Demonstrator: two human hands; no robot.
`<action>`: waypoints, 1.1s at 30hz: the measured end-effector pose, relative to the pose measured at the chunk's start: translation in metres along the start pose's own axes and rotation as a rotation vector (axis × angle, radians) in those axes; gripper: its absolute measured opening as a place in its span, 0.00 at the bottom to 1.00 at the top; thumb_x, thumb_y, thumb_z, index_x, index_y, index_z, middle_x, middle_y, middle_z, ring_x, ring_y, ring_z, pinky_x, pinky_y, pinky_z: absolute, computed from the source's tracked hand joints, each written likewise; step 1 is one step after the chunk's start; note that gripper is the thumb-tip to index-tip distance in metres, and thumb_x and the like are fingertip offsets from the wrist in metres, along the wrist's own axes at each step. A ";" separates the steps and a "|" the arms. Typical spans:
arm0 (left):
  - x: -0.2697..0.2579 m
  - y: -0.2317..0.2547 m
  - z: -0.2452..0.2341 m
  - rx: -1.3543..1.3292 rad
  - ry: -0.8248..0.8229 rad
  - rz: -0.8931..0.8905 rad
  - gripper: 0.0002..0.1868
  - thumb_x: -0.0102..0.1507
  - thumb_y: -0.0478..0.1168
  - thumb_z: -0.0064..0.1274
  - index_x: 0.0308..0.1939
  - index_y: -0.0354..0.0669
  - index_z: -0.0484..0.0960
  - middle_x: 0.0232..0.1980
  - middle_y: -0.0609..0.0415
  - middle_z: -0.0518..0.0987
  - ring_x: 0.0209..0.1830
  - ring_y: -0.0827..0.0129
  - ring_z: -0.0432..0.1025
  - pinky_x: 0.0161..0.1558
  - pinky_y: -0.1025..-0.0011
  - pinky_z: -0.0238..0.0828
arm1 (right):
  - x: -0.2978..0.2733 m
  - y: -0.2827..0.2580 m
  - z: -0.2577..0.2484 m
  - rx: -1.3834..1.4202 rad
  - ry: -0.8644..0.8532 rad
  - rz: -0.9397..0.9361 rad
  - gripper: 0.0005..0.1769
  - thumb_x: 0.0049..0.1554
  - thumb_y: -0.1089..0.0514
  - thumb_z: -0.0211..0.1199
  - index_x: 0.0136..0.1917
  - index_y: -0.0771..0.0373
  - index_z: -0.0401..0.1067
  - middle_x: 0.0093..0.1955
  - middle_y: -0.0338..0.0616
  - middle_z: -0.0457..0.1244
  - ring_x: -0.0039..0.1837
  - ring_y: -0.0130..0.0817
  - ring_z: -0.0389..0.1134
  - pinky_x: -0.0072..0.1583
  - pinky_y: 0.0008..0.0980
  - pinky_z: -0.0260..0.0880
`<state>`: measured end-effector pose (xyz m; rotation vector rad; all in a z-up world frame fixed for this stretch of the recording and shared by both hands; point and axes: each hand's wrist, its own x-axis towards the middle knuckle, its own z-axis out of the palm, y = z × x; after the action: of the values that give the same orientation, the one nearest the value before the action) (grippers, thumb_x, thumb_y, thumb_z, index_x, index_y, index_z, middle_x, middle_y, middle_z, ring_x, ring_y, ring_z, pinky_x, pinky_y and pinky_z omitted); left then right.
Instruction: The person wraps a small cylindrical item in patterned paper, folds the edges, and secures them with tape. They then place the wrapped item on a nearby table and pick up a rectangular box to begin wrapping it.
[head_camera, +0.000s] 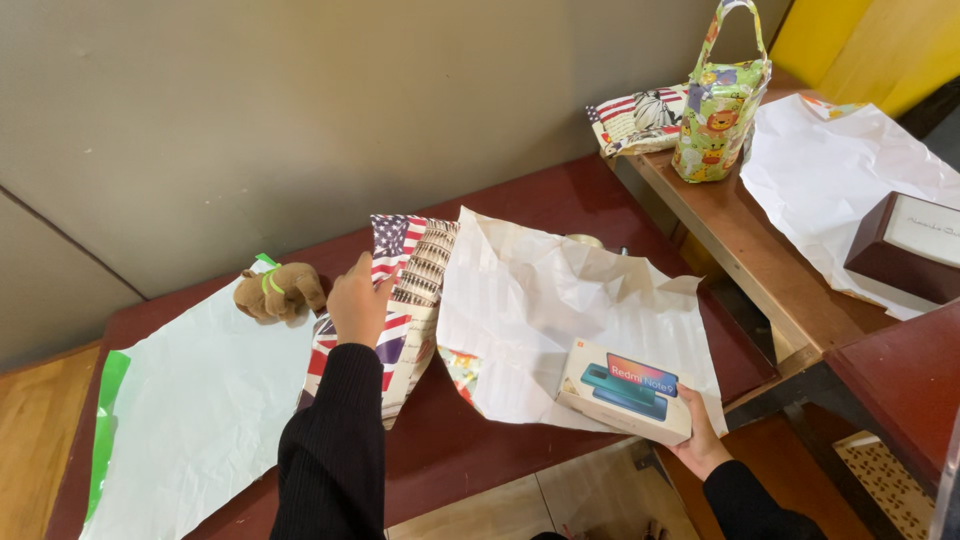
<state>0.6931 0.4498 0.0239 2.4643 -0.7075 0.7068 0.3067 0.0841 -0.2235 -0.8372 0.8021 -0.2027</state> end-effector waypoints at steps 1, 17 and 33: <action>0.000 0.000 0.001 -0.003 -0.004 -0.004 0.24 0.62 0.49 0.62 0.54 0.35 0.79 0.43 0.46 0.84 0.37 0.50 0.76 0.38 0.54 0.73 | 0.001 0.001 -0.001 -0.012 -0.009 -0.002 0.39 0.58 0.29 0.49 0.70 0.58 0.66 0.62 0.46 0.64 0.63 0.36 0.63 0.62 0.38 0.63; 0.047 -0.045 -0.127 -0.564 0.450 -0.193 0.18 0.76 0.41 0.59 0.60 0.32 0.71 0.49 0.51 0.80 0.37 0.69 0.73 0.40 0.73 0.70 | -0.001 -0.006 0.015 -0.048 0.025 -0.010 0.34 0.59 0.34 0.51 0.68 0.57 0.67 0.61 0.40 0.66 0.62 0.33 0.67 0.60 0.36 0.65; 0.045 -0.039 -0.112 0.162 0.735 0.142 0.29 0.67 0.36 0.57 0.71 0.34 0.67 0.69 0.38 0.73 0.70 0.38 0.66 0.72 0.47 0.60 | -0.015 -0.011 0.055 -0.013 0.014 0.051 0.33 0.59 0.37 0.53 0.68 0.61 0.67 0.61 0.45 0.65 0.61 0.37 0.67 0.60 0.38 0.66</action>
<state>0.7110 0.5267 0.1234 2.0494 -0.5408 1.6525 0.3370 0.1159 -0.1850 -0.8271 0.8380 -0.1581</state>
